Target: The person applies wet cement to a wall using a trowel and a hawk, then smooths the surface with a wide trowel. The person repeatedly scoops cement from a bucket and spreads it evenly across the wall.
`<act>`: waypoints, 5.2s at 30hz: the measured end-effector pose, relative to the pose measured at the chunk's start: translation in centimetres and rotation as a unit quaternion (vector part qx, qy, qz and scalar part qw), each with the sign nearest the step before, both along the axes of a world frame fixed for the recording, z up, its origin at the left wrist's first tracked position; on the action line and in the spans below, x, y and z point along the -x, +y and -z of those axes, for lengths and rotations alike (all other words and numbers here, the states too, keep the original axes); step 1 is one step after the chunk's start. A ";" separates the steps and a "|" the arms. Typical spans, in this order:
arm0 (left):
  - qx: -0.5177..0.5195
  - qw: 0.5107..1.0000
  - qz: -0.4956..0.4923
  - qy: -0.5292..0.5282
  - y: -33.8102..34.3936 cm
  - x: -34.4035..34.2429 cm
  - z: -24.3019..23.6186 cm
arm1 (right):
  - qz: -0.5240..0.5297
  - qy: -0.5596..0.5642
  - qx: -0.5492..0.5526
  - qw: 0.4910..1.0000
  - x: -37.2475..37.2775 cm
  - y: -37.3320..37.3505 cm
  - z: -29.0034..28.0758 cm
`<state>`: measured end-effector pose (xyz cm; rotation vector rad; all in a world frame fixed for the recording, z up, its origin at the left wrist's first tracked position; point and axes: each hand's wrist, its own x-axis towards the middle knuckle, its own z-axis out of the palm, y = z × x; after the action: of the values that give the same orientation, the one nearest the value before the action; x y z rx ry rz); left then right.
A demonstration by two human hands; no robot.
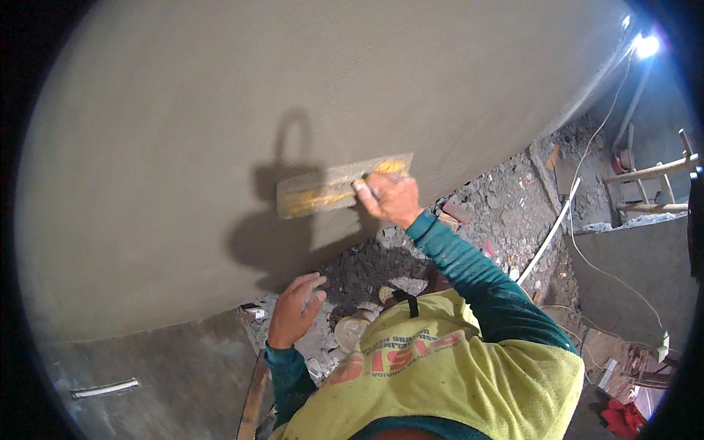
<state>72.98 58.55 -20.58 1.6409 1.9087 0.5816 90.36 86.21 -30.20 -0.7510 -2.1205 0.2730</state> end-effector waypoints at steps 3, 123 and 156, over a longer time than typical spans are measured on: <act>0.000 1.000 -0.004 -0.024 -0.9 -0.1 0.0 | -0.052 -0.029 0.060 0.996 2.2 -2.7 5.0; 0.096 0.746 -0.474 -0.459 -82.3 50.8 35.1 | -0.075 -0.451 0.274 0.846 39.4 -73.2 33.0; 0.155 0.639 -0.247 -0.712 -46.7 49.0 67.6 | 0.432 -0.468 0.485 0.599 11.8 -80.5 66.1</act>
<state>23.98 11.86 -88.20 0.0381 0.9763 1.1717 78.54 5.68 -96.35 -3.0007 -1.9585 0.5705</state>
